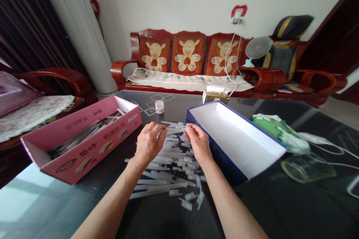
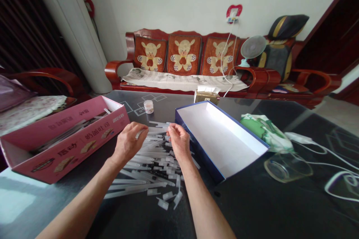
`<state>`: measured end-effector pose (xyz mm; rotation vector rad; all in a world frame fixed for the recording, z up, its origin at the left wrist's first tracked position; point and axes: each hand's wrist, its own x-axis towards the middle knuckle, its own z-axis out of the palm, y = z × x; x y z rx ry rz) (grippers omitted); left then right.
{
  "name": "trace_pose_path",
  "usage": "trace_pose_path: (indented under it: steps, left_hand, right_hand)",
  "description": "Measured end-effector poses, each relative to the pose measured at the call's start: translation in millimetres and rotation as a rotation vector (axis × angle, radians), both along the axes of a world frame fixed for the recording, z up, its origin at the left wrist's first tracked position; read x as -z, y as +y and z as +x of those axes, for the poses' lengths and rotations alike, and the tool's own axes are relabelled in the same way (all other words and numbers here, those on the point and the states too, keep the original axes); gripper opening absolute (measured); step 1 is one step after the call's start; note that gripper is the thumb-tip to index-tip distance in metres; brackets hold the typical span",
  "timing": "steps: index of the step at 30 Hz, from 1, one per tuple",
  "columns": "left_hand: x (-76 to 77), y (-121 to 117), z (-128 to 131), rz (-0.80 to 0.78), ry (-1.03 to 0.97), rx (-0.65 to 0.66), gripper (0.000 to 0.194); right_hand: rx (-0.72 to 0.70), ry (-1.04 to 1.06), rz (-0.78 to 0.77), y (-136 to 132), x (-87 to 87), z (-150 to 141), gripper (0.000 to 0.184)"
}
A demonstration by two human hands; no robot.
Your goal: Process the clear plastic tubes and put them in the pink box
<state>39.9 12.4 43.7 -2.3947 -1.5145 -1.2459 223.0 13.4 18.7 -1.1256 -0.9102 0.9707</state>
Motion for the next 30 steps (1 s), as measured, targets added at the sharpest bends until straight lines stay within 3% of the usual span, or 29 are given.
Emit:
trace_pose_path:
  steps: [2,4,9,16,22,26,30]
  left_hand:
    - [-2.7,-3,2,0.007,0.240,0.000,0.027]
    - [-2.8,-6,8,-0.042,0.354,0.018,0.030]
    - [4.4,-13,22,-0.147,0.273,-0.004,0.028]
    - [11.0,-22,32,0.046,0.268,-0.145,0.027]
    - [15.5,-22,32,-0.080,0.246,-0.116,0.028]
    - [14.7,-18,28,-0.077,0.257,-0.125,0.029]
    - [15.4,-12,22,-0.021,0.337,-0.127,0.023]
  right_hand:
    - [-0.018,-0.018,0.004,-1,0.1,-2,0.039]
    - [-0.050,-0.037,0.013,-3,-0.7,-5,0.037]
    - [-0.126,0.086,-0.028,-8,-5.8,-16,0.039]
    - [-0.151,0.338,-0.124,-14,-10.6,-32,0.034]
    - [-0.094,0.439,-0.079,-6,-12.1,-18,0.036]
    - [0.027,0.252,0.006,1,-12.7,2,0.038]
    - [0.070,-0.234,0.077,0,-8.1,9,0.034]
